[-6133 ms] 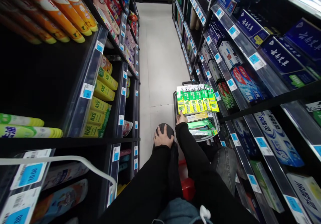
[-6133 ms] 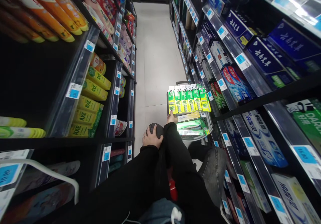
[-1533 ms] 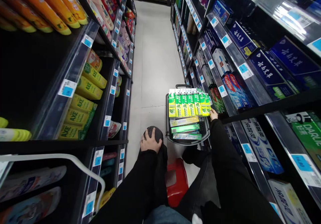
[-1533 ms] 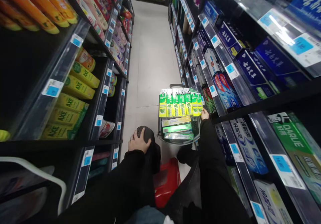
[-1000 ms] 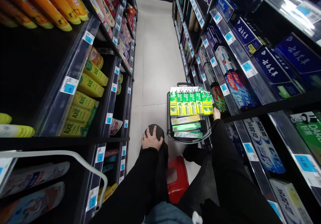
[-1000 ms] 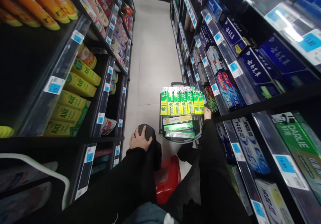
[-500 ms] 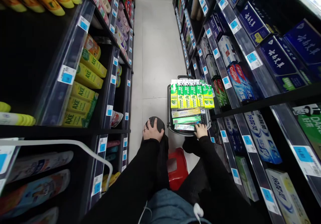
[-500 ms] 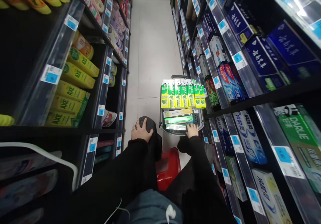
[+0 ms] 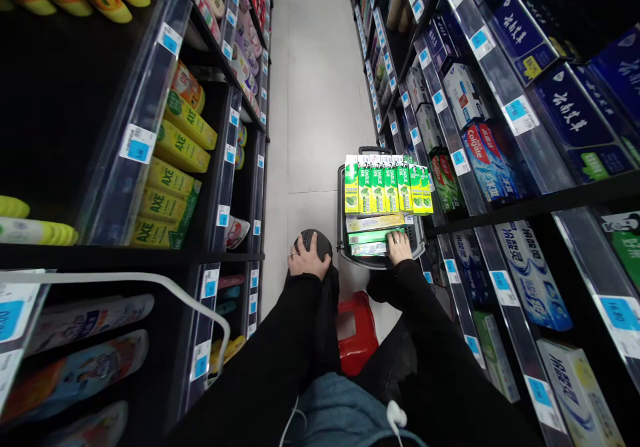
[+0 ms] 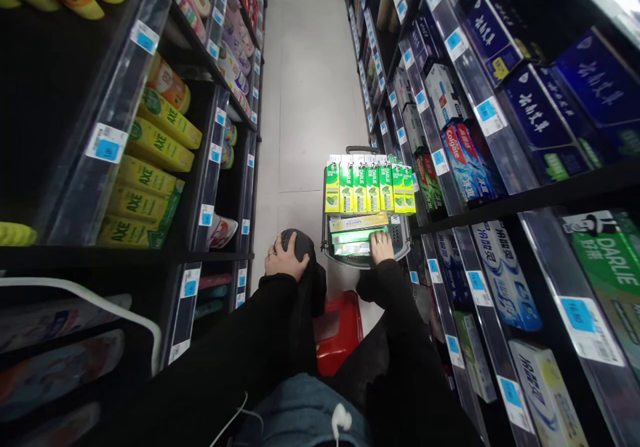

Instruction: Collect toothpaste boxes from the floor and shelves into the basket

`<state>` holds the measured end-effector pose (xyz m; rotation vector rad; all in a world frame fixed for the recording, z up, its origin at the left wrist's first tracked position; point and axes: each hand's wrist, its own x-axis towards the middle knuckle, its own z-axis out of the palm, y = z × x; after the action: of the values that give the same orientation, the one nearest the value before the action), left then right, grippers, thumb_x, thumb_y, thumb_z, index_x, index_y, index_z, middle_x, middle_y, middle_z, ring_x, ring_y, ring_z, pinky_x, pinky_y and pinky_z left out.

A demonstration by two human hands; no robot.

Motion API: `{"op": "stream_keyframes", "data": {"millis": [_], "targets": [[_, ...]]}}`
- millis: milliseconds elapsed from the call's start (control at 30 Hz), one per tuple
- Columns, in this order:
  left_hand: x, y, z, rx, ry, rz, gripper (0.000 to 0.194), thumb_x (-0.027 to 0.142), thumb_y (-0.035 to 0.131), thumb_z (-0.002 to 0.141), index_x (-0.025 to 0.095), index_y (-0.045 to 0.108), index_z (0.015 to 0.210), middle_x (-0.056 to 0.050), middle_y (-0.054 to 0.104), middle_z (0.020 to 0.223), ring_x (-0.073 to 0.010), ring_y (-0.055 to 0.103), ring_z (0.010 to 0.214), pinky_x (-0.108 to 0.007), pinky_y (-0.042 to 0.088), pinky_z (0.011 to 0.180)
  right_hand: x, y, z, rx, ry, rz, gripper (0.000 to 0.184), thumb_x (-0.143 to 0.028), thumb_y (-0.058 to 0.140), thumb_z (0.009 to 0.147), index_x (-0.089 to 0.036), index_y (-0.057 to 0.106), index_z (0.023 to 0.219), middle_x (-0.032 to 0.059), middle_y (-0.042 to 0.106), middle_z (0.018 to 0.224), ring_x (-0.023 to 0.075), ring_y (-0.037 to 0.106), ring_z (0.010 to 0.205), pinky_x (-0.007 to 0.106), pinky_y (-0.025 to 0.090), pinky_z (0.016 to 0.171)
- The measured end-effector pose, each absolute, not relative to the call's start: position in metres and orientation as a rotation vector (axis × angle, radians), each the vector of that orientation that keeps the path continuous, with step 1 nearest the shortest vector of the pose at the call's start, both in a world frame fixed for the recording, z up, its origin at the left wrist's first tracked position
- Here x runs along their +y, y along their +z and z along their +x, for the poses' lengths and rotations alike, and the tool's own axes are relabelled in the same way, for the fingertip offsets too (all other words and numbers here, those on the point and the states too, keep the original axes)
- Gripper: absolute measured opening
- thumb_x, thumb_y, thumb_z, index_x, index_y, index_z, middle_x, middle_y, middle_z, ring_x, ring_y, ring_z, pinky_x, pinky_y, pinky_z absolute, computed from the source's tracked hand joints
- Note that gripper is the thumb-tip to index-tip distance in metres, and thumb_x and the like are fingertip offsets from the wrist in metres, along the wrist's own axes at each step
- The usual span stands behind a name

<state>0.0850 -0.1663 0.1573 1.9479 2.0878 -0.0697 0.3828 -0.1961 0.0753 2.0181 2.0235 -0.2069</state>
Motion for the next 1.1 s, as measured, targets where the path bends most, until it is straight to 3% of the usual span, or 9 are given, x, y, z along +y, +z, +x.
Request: {"op": "stream_keyframes", "data": {"millis": [100,233,467,733,967,1100], "targets": [[-0.166,0.157,0.085,2.088,-0.070,1.940,0.072,0.044,0.055,0.078,0.027,0.039,0.147,-0.015,0.031,0.151,-0.0378,0.041,0.123,-0.049,0.039,0.099,-0.186,0.078,0.383,2.070,-0.251,1.959,0.065,-0.016,0.046,0.082,-0.007,0.034,0.145,0.0193,0.037,0.146,0.0336,0.031,0.133,0.046,0.013,0.114],[-0.166,0.157,0.086,2.081,-0.075,1.926,0.073,0.044,0.056,0.078,0.027,0.038,0.147,-0.015,0.030,0.151,-0.0378,0.040,0.124,-0.049,0.038,0.099,-0.173,0.079,0.386,2.059,-0.317,1.912,0.075,-0.018,0.058,0.073,-0.011,0.034,0.144,0.0198,0.043,0.139,0.0343,0.037,0.127,0.049,0.011,0.114],[-0.167,0.156,0.085,2.086,-0.071,1.942,0.072,0.044,0.056,0.078,0.027,0.039,0.146,-0.015,0.031,0.151,-0.0379,0.040,0.124,-0.048,0.038,0.099,-0.179,0.072,0.395,2.007,-0.478,1.868,0.080,-0.022,0.074,0.060,-0.015,0.041,0.132,0.0193,0.044,0.138,0.0333,0.042,0.122,0.048,0.023,0.106],[-0.167,0.156,0.085,2.088,-0.088,1.925,0.074,0.044,0.056,0.078,0.028,0.037,0.147,-0.014,0.029,0.152,-0.0382,0.039,0.125,-0.049,0.037,0.100,-0.192,0.069,0.402,2.011,-0.516,1.883,0.082,-0.026,0.074,0.062,-0.013,0.038,0.135,0.0187,0.047,0.134,0.0339,0.042,0.118,0.046,0.027,0.102],[-0.167,0.157,0.086,2.093,-0.110,1.923,0.074,0.044,0.056,0.078,0.028,0.036,0.148,-0.013,0.029,0.152,-0.0380,0.040,0.125,-0.048,0.038,0.100,-0.183,0.071,0.406,2.087,-0.511,1.839,0.083,-0.020,0.071,0.064,-0.013,0.036,0.139,0.0190,0.042,0.141,0.0324,0.035,0.129,0.047,0.015,0.111],[-0.166,0.156,0.086,2.086,-0.107,1.921,0.074,0.045,0.057,0.078,0.028,0.037,0.147,-0.013,0.029,0.152,-0.0376,0.040,0.125,-0.049,0.038,0.100,-0.173,0.072,0.402,2.056,-0.540,1.817,0.094,-0.032,0.081,0.057,-0.013,0.039,0.138,0.0208,0.043,0.140,0.0358,0.035,0.131,0.052,0.014,0.111]]}}
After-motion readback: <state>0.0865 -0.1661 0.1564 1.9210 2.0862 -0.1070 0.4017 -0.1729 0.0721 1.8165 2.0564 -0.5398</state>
